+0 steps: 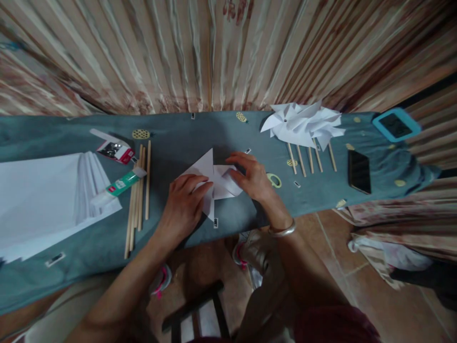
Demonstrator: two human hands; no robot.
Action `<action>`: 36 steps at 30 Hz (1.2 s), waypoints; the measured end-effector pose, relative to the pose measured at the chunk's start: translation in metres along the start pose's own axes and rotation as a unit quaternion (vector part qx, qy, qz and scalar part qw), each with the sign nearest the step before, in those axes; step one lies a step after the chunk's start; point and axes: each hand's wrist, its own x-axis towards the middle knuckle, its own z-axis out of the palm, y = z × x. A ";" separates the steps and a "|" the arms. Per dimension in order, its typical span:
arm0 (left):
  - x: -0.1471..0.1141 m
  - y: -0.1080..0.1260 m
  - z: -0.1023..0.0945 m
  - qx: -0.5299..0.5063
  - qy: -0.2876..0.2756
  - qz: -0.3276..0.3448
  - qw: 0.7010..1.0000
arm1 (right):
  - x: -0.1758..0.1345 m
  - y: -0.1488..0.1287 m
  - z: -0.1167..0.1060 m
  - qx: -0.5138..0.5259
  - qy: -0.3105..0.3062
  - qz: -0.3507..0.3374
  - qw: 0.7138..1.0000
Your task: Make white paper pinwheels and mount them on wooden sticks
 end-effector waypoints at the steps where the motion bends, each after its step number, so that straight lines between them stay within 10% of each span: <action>1: 0.000 0.004 0.002 -0.007 -0.018 0.006 1.000 | -0.001 -0.002 0.002 -0.021 -0.006 -0.012 1.000; 9: 0.005 0.010 0.011 -0.025 -0.103 0.016 0.994 | 0.001 -0.014 0.009 -0.122 -0.046 -0.061 0.990; 36: 0.009 0.019 0.016 0.003 -0.118 0.035 0.992 | -0.002 -0.021 0.011 -0.187 -0.070 -0.104 0.974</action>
